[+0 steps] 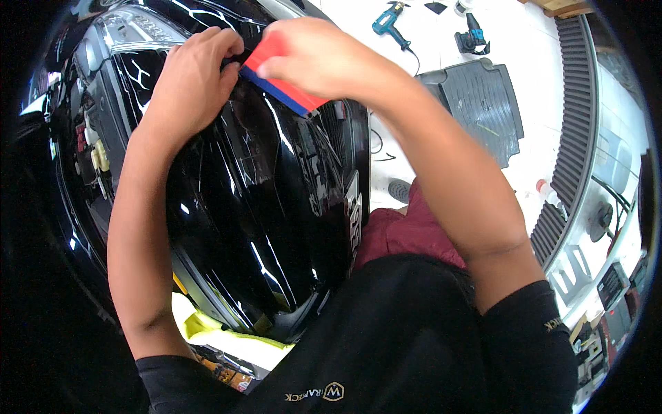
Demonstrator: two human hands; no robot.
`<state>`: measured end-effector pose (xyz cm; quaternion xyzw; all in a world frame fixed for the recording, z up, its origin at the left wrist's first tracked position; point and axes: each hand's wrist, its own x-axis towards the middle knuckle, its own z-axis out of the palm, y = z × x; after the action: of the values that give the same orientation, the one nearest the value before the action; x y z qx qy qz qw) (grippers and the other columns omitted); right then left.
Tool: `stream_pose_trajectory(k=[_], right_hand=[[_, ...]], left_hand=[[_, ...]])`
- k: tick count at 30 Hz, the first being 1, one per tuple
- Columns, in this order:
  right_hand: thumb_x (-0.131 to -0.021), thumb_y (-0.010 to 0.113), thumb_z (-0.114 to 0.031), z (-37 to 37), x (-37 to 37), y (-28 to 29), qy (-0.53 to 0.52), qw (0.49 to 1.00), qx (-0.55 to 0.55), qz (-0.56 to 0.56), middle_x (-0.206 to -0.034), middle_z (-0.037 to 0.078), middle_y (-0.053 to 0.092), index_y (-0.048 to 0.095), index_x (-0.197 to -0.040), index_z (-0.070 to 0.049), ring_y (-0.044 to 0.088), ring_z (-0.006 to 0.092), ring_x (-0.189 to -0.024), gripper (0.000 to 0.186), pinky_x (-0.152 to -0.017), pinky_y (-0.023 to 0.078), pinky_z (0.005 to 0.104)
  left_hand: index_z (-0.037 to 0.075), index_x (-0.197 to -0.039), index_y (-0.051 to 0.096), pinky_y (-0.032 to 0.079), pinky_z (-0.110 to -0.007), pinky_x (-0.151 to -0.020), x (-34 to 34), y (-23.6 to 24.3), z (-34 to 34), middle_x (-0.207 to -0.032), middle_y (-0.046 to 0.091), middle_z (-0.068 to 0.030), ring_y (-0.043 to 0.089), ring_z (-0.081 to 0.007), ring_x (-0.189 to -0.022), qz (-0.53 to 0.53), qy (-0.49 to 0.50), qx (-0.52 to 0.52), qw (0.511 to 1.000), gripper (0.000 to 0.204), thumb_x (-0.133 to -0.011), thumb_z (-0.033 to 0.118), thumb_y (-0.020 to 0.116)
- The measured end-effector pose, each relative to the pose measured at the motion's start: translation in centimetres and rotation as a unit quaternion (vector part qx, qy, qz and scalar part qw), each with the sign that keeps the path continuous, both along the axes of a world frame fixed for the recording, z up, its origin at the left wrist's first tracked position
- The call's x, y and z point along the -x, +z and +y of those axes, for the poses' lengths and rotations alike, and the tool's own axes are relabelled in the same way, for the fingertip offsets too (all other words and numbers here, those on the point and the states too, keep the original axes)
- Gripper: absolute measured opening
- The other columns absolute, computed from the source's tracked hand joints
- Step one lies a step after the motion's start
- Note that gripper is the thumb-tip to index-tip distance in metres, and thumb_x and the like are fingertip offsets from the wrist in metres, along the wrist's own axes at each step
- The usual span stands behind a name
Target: The person applies a black vinyl wrap to the rear bumper of a black car. They use a squeegee to smooth the film, a utility knife to trim edges, and a microfiber cloth to wipe the surface. The person works methodically around the license plate area and bumper contours.
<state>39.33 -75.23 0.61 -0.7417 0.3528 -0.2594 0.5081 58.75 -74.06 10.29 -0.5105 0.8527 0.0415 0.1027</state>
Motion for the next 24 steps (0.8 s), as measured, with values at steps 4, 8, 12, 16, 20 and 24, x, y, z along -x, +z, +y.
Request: stream_pose_trajectory(k=[4, 8, 12, 16, 20, 24], right_hand=[[-0.09, 0.071, -0.015, 5.0, 6.4, -4.6, 0.013, 0.886, -0.364, -0.288, -0.104, 0.003, 0.064, 0.06, -0.119, -0.007, 0.061, 0.0119, -0.099, 0.032, -0.089, 0.049, 0.0298], [-0.092, 0.07, -0.015, 8.0, 8.0, -3.7, -0.253, 0.725, -0.507, -0.392, -0.104, 0.004, 0.062, 0.059, -0.125, -0.001, 0.061, 0.0124, -0.098, 0.038, -0.084, 0.052, 0.0297], [-0.093, 0.069, -0.025, 8.7, 9.1, -5.9, -0.027, 0.592, -0.609, -0.527, -0.105, 0.008, 0.061, 0.048, -0.141, 0.005, 0.061, 0.0172, -0.094, 0.061, -0.08, 0.055, 0.034], [-0.095, 0.067, -0.021, 7.5, 5.3, -0.2, -0.151, 0.68, -0.592, -0.406, -0.096, 0.01, 0.069, 0.062, -0.123, 0.003, 0.067, 0.0188, -0.082, 0.037, -0.076, 0.057, 0.0363], [-0.094, 0.067, -0.027, 5.5, 1.5, -2.7, -0.165, 0.968, -0.164, -0.093, -0.086, 0.025, 0.07, 0.064, -0.101, 0.004, 0.07, 0.0406, -0.084, 0.032, -0.075, 0.054, 0.0448], [-0.093, 0.065, -0.025, 4.7, -1.7, -2.6, -0.151, 0.985, -0.074, -0.049, -0.087, 0.027, 0.069, 0.062, -0.098, 0.005, 0.07, 0.0427, -0.085, 0.03, -0.077, 0.054, 0.047]], left_hand=[[0.002, -0.098, 0.063, 0.045, -0.047, -0.101, 2.3, 2.5, 4.6, -0.11, 0.063, -0.0143, 0.06, -0.0344, -0.112, -0.076, -0.083, 0.025, 0.993, 0.014, -0.087, 0.009, 0.067], [0.002, -0.106, 0.068, 0.039, -0.049, -0.112, 5.2, 1.0, 11.9, -0.118, 0.063, -0.0132, 0.056, -0.0303, -0.124, -0.101, -0.189, -0.09, 0.973, 0.025, -0.087, 0.019, 0.07], [0.002, -0.098, 0.072, 0.033, -0.049, -0.118, 4.4, 1.3, 11.6, -0.122, 0.063, -0.0128, 0.053, -0.0303, -0.129, -0.089, -0.165, -0.138, 0.973, 0.023, -0.087, 0.022, 0.07], [0.001, -0.09, 0.074, 0.033, -0.047, -0.12, 3.8, 0.7, 11.4, -0.111, 0.065, -0.0132, 0.056, -0.031, -0.125, -0.06, -0.191, -0.166, 0.966, 0.021, -0.085, 0.02, 0.066], [0.002, -0.087, 0.074, 0.033, -0.046, -0.121, 3.0, 0.2, 11.3, -0.109, 0.064, -0.0131, 0.057, -0.0309, -0.124, -0.026, -0.21, -0.167, 0.963, 0.022, -0.081, 0.021, 0.065], [-0.001, -0.088, 0.07, 0.036, -0.048, -0.12, 2.8, 0.3, 11.3, -0.111, 0.064, -0.0136, 0.055, -0.0336, -0.128, -0.019, -0.215, -0.171, 0.961, 0.019, -0.082, 0.017, 0.07]])
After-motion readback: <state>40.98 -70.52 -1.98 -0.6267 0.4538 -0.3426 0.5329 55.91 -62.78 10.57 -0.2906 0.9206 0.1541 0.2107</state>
